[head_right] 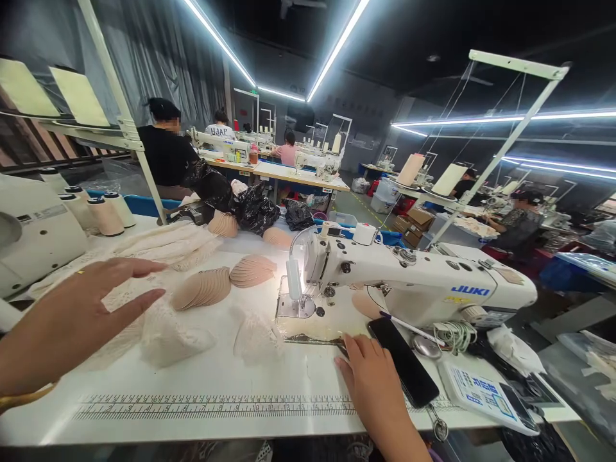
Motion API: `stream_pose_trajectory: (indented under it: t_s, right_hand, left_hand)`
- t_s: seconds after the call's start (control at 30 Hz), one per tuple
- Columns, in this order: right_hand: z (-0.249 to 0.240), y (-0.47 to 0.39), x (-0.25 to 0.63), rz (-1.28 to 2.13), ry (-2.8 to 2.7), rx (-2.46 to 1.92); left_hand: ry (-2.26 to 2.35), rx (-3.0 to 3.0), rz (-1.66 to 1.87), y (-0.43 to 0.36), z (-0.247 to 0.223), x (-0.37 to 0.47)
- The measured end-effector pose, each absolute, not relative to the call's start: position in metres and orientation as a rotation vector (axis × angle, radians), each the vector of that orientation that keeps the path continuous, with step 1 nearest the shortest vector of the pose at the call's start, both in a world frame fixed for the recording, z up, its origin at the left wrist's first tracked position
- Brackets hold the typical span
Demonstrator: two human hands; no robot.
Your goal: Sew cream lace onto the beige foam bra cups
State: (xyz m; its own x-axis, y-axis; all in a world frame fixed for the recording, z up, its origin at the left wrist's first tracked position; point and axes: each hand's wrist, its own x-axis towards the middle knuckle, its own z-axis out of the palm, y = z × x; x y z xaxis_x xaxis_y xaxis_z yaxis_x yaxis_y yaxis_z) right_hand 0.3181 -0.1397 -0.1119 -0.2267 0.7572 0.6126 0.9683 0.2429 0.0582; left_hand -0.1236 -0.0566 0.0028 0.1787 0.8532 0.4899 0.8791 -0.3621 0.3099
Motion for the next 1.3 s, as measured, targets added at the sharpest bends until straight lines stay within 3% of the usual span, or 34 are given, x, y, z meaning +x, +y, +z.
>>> stream_pose_trajectory:
  t_s: [0.07,0.27,0.53,0.63,0.93,1.1,1.3]
  right_hand:
    - [-0.113,-0.138,0.316,-0.562,-2.05,-1.52]
    - [-0.106,-0.131,0.229,0.002,-2.231,-1.125]
    - [-0.091,-0.122,0.202,0.832,-1.804,-1.317]
    - [-0.087,-0.119,0.204,0.866,-1.795,-1.331]
    - [-0.085,-0.122,0.199,0.333,-1.822,-0.97]
    - [-0.075,-0.122,0.197,0.789,-1.602,-1.138]
    - [-0.076,-0.108,0.201,1.408,-1.454,-1.102]
  left_hand:
    - [-1.594,-2.649,-0.924,-0.062,-0.018,-0.109]
    - [-1.229,-3.158,-0.506,-0.06,-0.083,-0.03]
    - [-1.746,-3.458,-0.922,-0.057,-0.056,-0.012]
    - [-1.925,-3.468,-0.99,-0.055,-0.06,-0.007]
    - [-2.133,-3.325,-0.815,-0.047,-0.07,-0.005]
    - [-1.625,-3.536,-1.098,-0.056,-0.053,-0.015]
    - [-1.637,-3.706,-0.71,-0.054,-0.047,-0.018]
